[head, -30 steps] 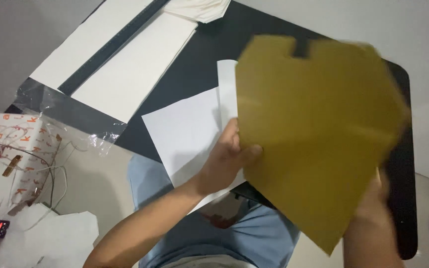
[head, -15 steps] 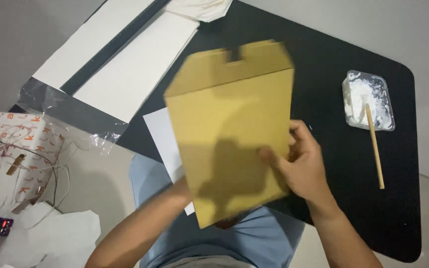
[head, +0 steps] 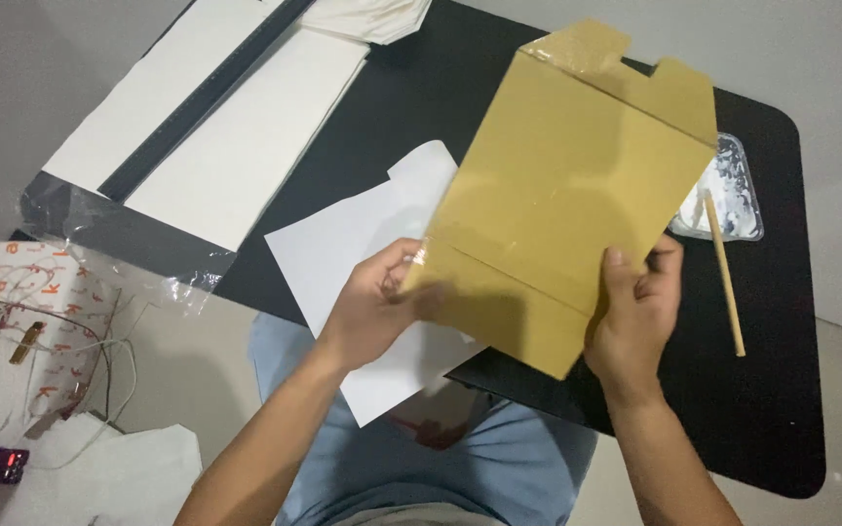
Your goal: A person is manually constructing a paper bag by folding paper sheets and applying glue with a brush.
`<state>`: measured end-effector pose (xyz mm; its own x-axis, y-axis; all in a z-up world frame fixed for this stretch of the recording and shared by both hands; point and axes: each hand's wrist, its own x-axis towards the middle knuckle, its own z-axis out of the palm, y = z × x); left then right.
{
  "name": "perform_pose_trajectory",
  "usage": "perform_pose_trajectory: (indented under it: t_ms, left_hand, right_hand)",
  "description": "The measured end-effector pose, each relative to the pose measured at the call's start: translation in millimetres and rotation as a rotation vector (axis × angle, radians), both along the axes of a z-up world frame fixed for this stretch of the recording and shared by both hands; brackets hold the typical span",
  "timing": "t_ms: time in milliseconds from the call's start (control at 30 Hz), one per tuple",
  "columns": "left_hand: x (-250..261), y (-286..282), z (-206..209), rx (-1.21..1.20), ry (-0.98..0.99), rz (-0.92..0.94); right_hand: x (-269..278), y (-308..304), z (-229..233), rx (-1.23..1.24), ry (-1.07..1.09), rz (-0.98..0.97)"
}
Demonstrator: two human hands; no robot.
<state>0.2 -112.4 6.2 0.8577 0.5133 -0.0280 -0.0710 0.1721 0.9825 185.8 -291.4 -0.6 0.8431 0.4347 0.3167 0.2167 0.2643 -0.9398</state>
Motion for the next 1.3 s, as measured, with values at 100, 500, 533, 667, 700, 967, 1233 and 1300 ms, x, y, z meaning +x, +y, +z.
perform_pose_trajectory:
  t_ms: [100, 500, 533, 667, 700, 967, 1233, 1300]
  left_hand:
    - [-1.7, 8.8, -0.9, -0.096, -0.085, 0.129]
    - [-8.2, 34.1, 43.8, 0.168, -0.039, 0.386]
    - [-6.8, 34.2, 46.6, 0.213, 0.026, 0.394]
    - [-1.4, 35.0, 37.7, 0.503, 0.075, 0.344]
    - [-0.6, 34.8, 37.1, 0.504, 0.074, 0.34]
    - [6.6, 57.9, 16.2, 0.585, 0.202, 0.291]
    - [28.4, 37.1, -5.8, 0.712, 0.508, 0.007]
    - [36.4, 32.1, -11.1, 0.786, 0.526, 0.002]
  right_hand:
    - [-6.0, -0.4, -3.7, 0.046, 0.096, 0.08]
    - [7.7, -47.6, 2.1, -0.446, 0.224, 0.15]
    - [14.0, -53.8, -5.7, -0.512, 0.16, 0.206]
    - [16.8, -65.0, -15.7, -0.577, 0.237, 0.327]
    - [19.8, -69.5, -19.3, -0.575, 0.239, 0.324]
    - [19.5, -85.1, 25.0, -0.118, 0.239, 0.03]
    - [32.7, -75.4, 13.9, -0.142, 0.244, -0.196]
    - [29.3, -67.2, 6.5, -0.144, 0.2, -0.103]
